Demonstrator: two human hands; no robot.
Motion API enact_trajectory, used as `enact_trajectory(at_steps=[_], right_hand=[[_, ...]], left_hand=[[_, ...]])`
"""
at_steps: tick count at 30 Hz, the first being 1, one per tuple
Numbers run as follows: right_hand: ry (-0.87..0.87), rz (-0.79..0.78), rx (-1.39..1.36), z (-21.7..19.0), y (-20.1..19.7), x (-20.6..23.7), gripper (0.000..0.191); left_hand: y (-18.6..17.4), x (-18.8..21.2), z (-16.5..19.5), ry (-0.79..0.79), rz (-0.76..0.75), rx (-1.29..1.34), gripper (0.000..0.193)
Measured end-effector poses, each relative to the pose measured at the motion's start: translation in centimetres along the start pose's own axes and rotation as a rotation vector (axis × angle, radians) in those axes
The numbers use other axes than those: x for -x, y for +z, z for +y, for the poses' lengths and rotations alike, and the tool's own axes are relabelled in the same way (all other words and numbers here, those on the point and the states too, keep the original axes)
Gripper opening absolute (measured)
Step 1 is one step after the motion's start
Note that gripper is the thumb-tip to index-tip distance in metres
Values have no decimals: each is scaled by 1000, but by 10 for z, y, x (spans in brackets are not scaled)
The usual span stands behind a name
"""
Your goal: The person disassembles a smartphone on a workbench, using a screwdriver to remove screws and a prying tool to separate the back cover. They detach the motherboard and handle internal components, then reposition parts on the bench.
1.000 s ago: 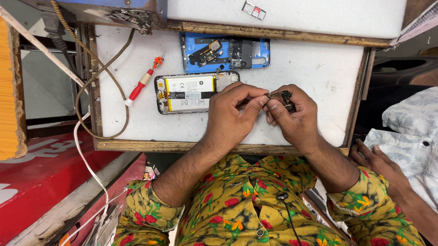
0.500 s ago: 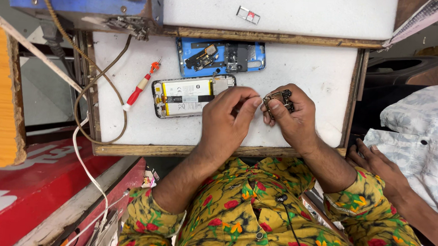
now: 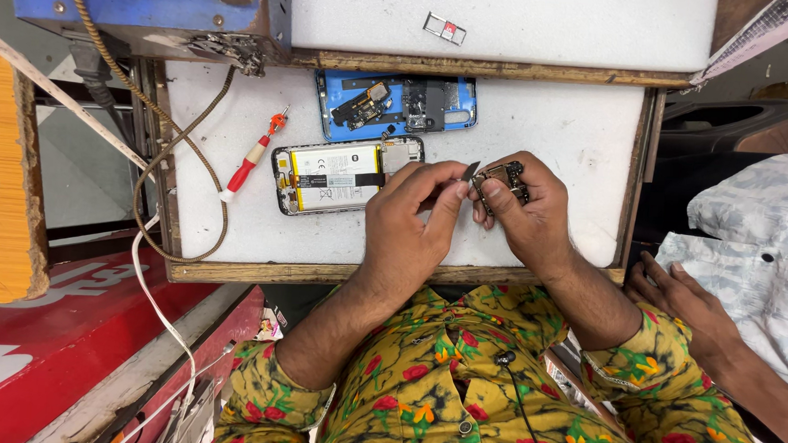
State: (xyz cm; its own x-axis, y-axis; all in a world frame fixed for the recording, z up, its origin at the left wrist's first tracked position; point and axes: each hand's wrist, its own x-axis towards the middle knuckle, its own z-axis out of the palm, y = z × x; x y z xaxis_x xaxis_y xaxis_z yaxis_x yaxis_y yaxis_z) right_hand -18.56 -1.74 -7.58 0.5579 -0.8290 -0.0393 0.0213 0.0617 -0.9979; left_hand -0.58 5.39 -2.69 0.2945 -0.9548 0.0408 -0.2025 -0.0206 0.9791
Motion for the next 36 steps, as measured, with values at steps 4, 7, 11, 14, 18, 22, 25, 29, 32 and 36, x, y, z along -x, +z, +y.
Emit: enact_trajectory(at_steps=[4, 7, 11, 14, 18, 22, 25, 29, 32, 36], right_hand=[[12, -14, -31, -2, 0, -1, 19], [19, -14, -51, -2, 1, -1, 19], [13, -30, -40, -3, 2, -1, 18], [26, -9, -22, -2, 2, 0, 18], [5, -14, -15, 0, 3, 1, 18], [-2, -11, 18, 2, 2, 2, 18], [-5, -7, 33, 2, 2, 2, 17], [-1, -15, 65, 2, 1, 1, 16], [-6, -16, 64, 1, 1, 0, 14], [-12, -36, 62, -1, 0, -2, 15]], left_hand=[[3, -3, -2, 34, 15, 4, 15], [3, -3, -3, 50, 8, 17, 15], [3, -3, -5, 56, 17, -31, 16], [6, -3, -7, 47, 29, -31, 15], [8, -3, -9, 81, 47, -41, 14], [9, -3, -10, 108, 64, -86, 13], [10, -3, -12, 111, 62, -93, 13], [8, -6, -16, 59, 25, -67, 13], [5, -10, -19, 83, -20, -10, 11], [2, -14, -21, 47, -72, 17, 10]])
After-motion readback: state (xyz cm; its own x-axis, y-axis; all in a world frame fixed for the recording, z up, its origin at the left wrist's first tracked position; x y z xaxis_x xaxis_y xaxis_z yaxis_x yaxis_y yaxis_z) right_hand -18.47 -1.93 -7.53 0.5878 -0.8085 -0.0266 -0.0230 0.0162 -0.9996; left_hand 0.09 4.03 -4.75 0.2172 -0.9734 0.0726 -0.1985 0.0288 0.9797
